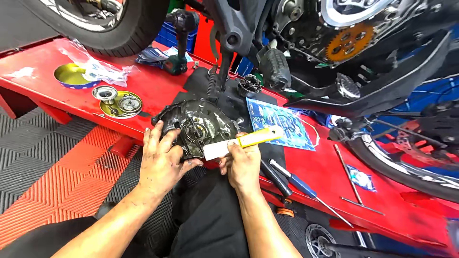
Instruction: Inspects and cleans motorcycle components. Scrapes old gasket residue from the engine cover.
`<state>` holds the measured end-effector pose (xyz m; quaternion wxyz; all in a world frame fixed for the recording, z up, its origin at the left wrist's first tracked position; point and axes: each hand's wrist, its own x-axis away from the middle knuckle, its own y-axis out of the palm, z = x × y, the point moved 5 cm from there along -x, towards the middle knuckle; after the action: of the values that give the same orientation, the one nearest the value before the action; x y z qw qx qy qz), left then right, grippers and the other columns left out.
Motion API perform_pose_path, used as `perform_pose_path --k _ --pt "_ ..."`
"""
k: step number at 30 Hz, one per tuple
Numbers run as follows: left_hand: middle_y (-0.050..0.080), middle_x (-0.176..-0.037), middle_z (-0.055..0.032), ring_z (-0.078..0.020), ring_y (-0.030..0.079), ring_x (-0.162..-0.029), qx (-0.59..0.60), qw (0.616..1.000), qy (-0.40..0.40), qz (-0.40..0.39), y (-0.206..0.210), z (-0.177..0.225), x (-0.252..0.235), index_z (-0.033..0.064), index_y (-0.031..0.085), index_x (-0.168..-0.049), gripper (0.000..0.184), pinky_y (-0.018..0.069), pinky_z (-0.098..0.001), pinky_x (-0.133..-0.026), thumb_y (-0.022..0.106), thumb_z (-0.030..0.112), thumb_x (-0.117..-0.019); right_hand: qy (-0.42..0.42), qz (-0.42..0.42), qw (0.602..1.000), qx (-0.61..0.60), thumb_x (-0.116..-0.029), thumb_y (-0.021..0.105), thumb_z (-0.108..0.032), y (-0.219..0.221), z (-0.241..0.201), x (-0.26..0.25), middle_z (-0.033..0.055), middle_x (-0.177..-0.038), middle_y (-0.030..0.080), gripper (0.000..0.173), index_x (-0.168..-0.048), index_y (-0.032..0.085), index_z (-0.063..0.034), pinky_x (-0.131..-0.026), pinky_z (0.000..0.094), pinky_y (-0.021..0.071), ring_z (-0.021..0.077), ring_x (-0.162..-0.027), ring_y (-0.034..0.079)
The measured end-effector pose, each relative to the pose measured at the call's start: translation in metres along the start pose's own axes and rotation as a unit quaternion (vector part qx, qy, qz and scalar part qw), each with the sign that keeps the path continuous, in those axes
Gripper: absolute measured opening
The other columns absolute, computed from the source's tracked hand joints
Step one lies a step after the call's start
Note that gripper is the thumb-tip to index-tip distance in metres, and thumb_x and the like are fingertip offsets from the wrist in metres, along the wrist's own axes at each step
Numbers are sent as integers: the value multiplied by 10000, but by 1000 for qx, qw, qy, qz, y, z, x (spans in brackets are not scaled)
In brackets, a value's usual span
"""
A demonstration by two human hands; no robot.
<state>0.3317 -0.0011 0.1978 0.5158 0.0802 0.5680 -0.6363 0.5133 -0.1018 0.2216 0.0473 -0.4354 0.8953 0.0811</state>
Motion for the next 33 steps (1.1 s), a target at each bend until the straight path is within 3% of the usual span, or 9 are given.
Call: perform_pose_path --k 2,6,11,13,15,18,21,26,33 --pt "647 -1371 -156 -472 409 -1450 -1 1000 -4 -4 1 0 2 103 650 -665 591 251 -681 -1210 710 662 -846 -16 -26 999 13 -1045 547 -97 8 -2 6 127 -677 658 229 -1270 507 -78 -374 316 534 191 -446 621" --pt "639 -1374 -170 -480 406 -1447 -13 1000 7 -4 1 2 1 101 660 -688 650 256 -692 -1207 672 733 -841 -35 15 999 11 -1038 574 -85 -7 -3 -10 127 -684 661 222 -1252 523 -53 -395 329 558 201 -465 639" --pt "625 -1399 -174 -477 406 -1449 -16 1000 3 -17 0 0 1 101 672 -713 664 248 -700 -1201 626 745 -862 -85 -46 994 59 -1010 632 -84 0 -18 0 150 -939 728 176 -1174 645 -22 -497 364 622 245 -645 721" --pt "623 -1402 -168 -472 403 -1452 -19 1000 4 -17 0 -1 1 105 666 -711 668 239 -700 -1202 615 754 -865 -101 -76 987 96 -933 720 -53 11 -20 -2 135 -895 750 147 -1074 713 -12 -486 346 606 223 -629 710" --pt "626 -1400 -158 -466 400 -1455 -19 1000 1 -18 -1 -1 0 111 667 -710 662 236 -700 -1204 622 754 -861 -106 -81 979 156 -910 767 -95 16 -22 -7 89 -834 761 120 -1017 748 -45 -495 332 597 184 -586 690" --pt "626 -1393 -171 -476 397 -1456 -19 999 5 -28 -2 -1 -1 103 665 -721 665 239 -713 -1199 612 749 -873 -84 -88 979 166 -943 715 -76 16 -23 -11 92 -802 742 82 -1006 742 -32 -442 298 548 161 -532 646" --pt "636 -1381 -163 -477 408 -1447 -22 999 10 -27 -2 -1 -2 110 668 -726 650 246 -714 -1192 615 740 -874 -39 -107 981 154 -1001 649 -91 17 -14 -13 134 -774 725 102 -1023 695 -3 -378 319 530 201 -473 626" --pt "637 -1380 -173 -509 397 -1442 -18 999 18 -22 -2 -2 -2 103 669 -713 659 260 -719 -1186 614 739 -879 -25 -118 985 123 -1036 610 -98 19 -9 -13 162 -730 710 127 -1061 632 25 -392 344 581 230 -469 662" --pt "634 -1386 -177 -529 380 -1445 -18 999 14 -35 -2 0 -3 100 661 -711 655 256 -726 -1183 615 730 -885 -12 -146 985 96 -1030 597 -57 19 -8 -17 168 -686 698 115 -995 627 48 -400 345 589 219 -457 662"
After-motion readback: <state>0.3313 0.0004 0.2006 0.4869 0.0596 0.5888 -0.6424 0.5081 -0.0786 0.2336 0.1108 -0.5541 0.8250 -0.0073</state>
